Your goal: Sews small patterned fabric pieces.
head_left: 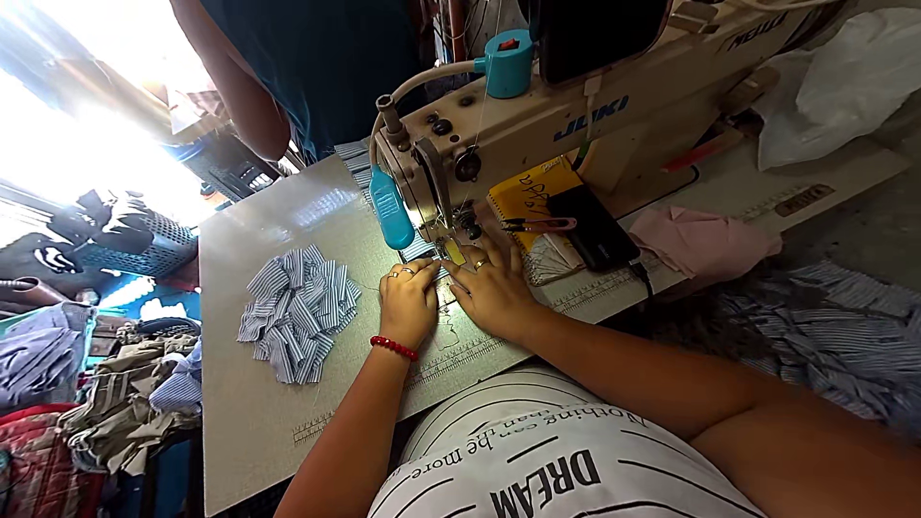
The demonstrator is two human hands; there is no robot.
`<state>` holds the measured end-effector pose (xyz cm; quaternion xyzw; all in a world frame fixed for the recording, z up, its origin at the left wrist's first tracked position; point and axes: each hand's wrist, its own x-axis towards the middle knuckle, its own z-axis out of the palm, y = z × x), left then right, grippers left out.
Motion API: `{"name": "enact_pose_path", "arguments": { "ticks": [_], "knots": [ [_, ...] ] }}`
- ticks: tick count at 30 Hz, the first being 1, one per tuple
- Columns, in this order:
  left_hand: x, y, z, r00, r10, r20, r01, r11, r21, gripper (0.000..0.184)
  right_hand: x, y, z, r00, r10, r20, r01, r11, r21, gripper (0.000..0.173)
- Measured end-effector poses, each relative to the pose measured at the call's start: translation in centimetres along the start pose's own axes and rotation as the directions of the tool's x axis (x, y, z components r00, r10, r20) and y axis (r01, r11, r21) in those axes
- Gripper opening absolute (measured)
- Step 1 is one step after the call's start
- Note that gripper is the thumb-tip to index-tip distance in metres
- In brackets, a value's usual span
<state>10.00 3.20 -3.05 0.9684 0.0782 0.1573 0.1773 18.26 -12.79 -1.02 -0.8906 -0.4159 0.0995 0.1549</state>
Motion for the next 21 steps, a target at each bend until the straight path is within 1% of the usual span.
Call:
{"name": "enact_pose_path", "arguments": {
  "ticks": [5,8,13,16,19,21],
  "knots": [
    [0.13,-0.03,0.08,1.0,0.004,0.001,-0.004,1.0,-0.005,0.033,-0.05,-0.03,-0.07,1.0,-0.001,0.017,0.002,1.0,-0.029,0.048],
    [0.04,0.14,0.1,1.0,-0.008,0.004,0.007,0.999,0.031,0.033,-0.02,-0.02,0.18,1.0,-0.004,-0.007,0.004,1.0,-0.022,0.047],
    [-0.06,0.19,0.23,1.0,-0.014,-0.003,0.014,0.999,0.049,0.033,0.09,0.23,0.0,1.0,0.0,0.022,0.0,1.0,-0.007,0.048],
    [-0.14,0.25,0.08,1.0,-0.022,0.002,0.022,0.998,0.052,0.034,-0.07,0.24,0.22,0.999,-0.023,-0.022,0.023,1.0,-0.003,0.046],
    [-0.08,0.27,0.09,1.0,-0.026,0.014,0.024,0.997,0.071,0.034,-0.45,0.39,0.58,0.988,-0.07,-0.138,0.071,0.998,0.001,0.039],
    [-0.01,0.32,0.08,1.0,-0.022,0.017,0.02,0.997,0.076,0.034,-0.58,0.37,0.44,0.989,-0.074,-0.128,0.073,0.997,-0.017,0.039]
  ]
}}
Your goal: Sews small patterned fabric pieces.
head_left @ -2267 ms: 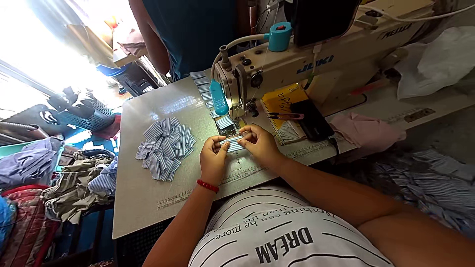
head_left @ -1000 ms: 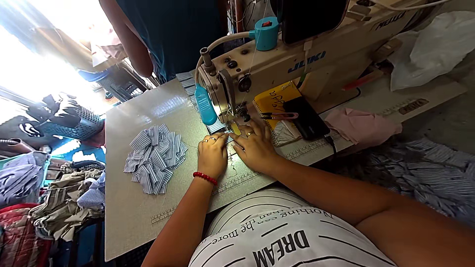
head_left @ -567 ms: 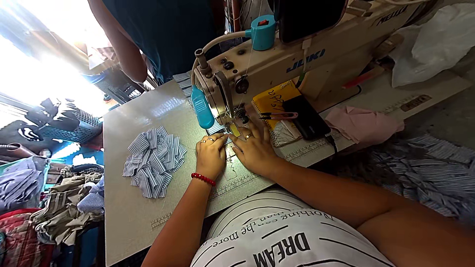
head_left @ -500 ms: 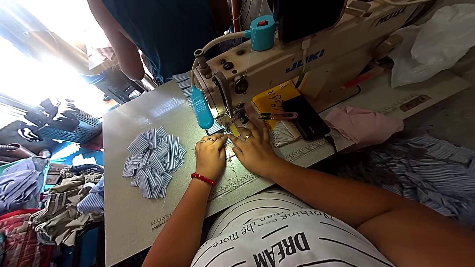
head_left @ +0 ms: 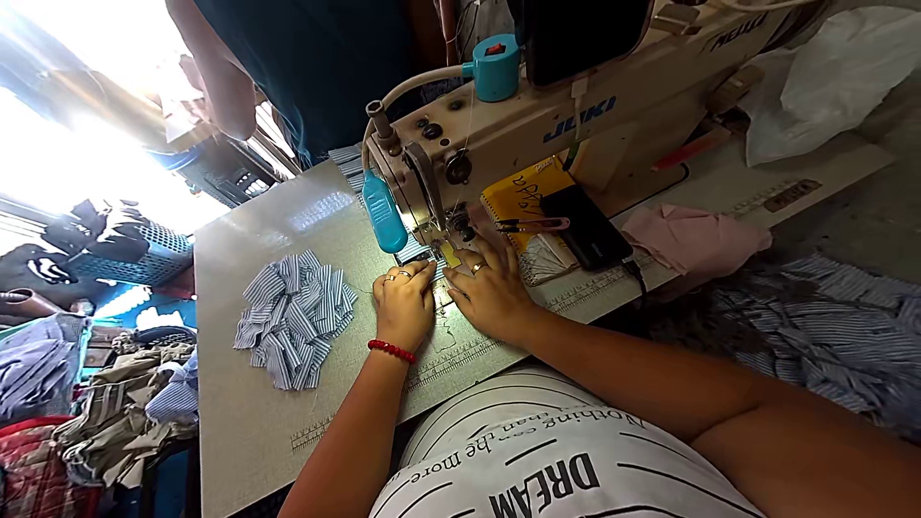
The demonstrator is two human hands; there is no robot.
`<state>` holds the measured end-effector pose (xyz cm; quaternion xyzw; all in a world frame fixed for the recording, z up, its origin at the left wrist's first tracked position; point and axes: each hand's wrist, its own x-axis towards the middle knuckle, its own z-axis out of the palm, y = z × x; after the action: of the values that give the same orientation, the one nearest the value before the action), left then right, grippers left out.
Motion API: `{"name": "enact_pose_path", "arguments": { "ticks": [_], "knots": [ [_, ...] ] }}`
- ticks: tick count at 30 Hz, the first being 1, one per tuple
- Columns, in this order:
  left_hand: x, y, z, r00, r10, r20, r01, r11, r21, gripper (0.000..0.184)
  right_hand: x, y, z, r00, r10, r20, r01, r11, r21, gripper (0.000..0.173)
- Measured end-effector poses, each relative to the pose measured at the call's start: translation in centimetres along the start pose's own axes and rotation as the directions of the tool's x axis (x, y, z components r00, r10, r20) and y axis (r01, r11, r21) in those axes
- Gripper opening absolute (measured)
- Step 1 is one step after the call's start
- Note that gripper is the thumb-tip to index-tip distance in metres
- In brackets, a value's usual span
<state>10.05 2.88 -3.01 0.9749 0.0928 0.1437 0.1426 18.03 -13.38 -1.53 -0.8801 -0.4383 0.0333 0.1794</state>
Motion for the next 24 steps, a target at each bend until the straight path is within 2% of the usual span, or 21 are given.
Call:
{"name": "enact_pose_path", "arguments": {
  "ticks": [9,16,20,24],
  "knots": [
    [0.8,-0.1,-0.4,0.999,-0.017,0.045,0.015,0.999,0.043,0.035,0.4,-0.8,-0.4,0.991,0.044,0.128,-0.029,0.993,-0.117,0.055],
    [1.4,-0.3,-0.4,0.998,-0.046,0.046,0.043,0.997,0.066,0.038,0.6,-0.7,-0.5,0.982,0.075,0.173,-0.058,0.993,-0.101,0.059],
    [2.0,-0.4,-0.4,0.993,-0.092,0.071,0.085,0.992,0.091,0.038,0.3,-0.6,-0.2,0.988,0.056,0.145,-0.045,0.996,-0.076,0.056],
    [2.8,-0.3,-1.0,0.97,-0.166,0.176,0.148,0.983,0.11,0.04,0.1,-0.7,-0.1,0.997,0.017,0.082,-0.011,0.997,-0.073,0.053]
  ]
}}
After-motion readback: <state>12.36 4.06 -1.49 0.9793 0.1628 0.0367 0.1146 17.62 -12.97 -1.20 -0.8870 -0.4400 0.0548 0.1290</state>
